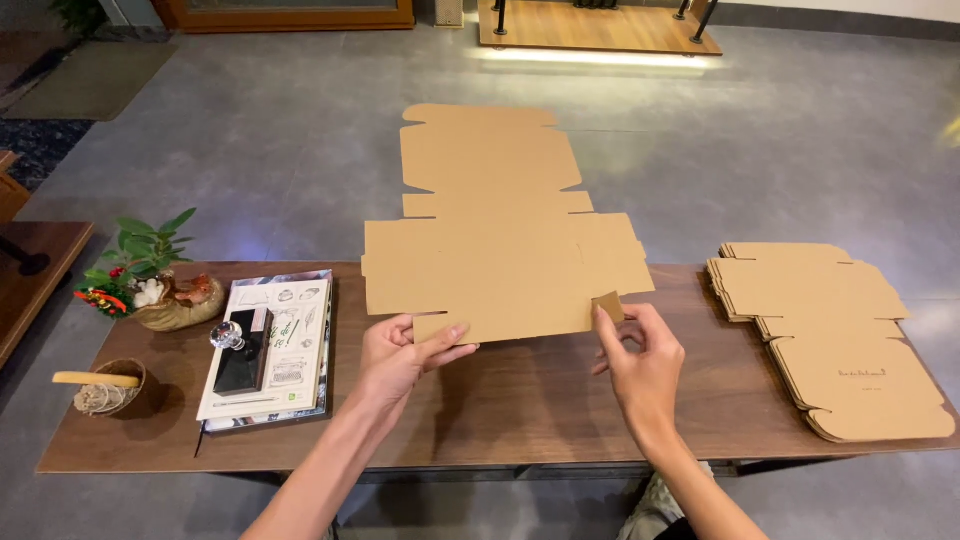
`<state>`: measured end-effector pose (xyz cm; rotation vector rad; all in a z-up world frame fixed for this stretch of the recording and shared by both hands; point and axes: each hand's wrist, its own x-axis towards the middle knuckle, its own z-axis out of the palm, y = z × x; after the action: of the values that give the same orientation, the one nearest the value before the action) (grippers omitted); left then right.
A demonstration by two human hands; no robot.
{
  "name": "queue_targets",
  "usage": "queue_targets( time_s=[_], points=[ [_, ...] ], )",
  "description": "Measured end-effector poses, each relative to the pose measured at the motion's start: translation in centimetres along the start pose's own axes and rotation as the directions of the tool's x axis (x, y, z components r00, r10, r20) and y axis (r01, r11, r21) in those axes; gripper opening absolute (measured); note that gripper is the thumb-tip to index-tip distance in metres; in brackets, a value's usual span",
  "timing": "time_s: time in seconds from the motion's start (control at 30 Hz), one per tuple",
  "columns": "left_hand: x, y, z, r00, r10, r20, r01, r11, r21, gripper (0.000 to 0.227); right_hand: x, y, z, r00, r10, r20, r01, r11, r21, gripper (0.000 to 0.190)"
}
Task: The person stamps flat cardboard pieces with a red-handled stamp, then folds one piece into a box shape. They handle the stamped cardboard and the stamp, placing the stamped piece aside and folding the flaps to form a box.
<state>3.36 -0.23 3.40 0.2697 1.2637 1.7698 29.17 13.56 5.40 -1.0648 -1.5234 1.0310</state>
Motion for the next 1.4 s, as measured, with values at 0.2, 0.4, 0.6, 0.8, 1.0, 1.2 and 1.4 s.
queue_targets(
  time_s=[0.2, 0.4, 0.6, 0.8, 1.0, 1.2, 1.4],
  points=[
    [-1.2, 1.1, 1.0, 0.999, -0.020, -0.026, 0.019, 0.999, -0.029, 0.053, -0.5, 1.2, -0.5, 0.782, -0.608, 0.135, 0.578, 0.627, -0.522, 0.009],
    [-1.3, 2.6, 0.9, 0.999, -0.030, -0.039, 0.028, 0.999, -0.047, 0.067, -0.9, -1.3, -0.2, 0.860, -0.497, 0.113, 0.505, 0.802, -0.320, 0.014],
    [-1.4, 4.4, 0.4, 0.999, -0.032, -0.025, 0.030, 0.998, -0.056, 0.077, -0.1, -2.4, 0.1, 0.987, 0.108, 0.118, -0.135, 0.956, 0.259, 0.034],
    [-2.3, 6.7, 1.0, 0.993, -0.115, -0.027, 0.116, 0.993, 0.006, 0.060, 0.4, -1.5, 0.2, 0.951, 0.215, 0.222, -0.285, 0.889, 0.358, 0.014],
    [-1.2, 5.3, 0.0, 0.998, -0.057, 0.019, 0.057, 0.998, 0.007, 0.091, 0.9, 0.1, -0.7, 0.891, 0.255, 0.375, -0.414, 0.797, 0.440, 0.008],
    [-1.9, 4.4, 1.3, 0.997, -0.040, -0.059, 0.041, 0.999, 0.011, 0.015, 0.8, 0.6, 0.1, 0.905, 0.257, 0.339, -0.394, 0.808, 0.439, 0.031],
    [-4.0, 5.4, 3.6, 0.990, -0.105, -0.098, 0.114, 0.989, 0.095, 0.033, 0.7, 2.0, 0.6, 0.914, 0.292, 0.284, -0.388, 0.834, 0.393, 0.089]
  ],
)
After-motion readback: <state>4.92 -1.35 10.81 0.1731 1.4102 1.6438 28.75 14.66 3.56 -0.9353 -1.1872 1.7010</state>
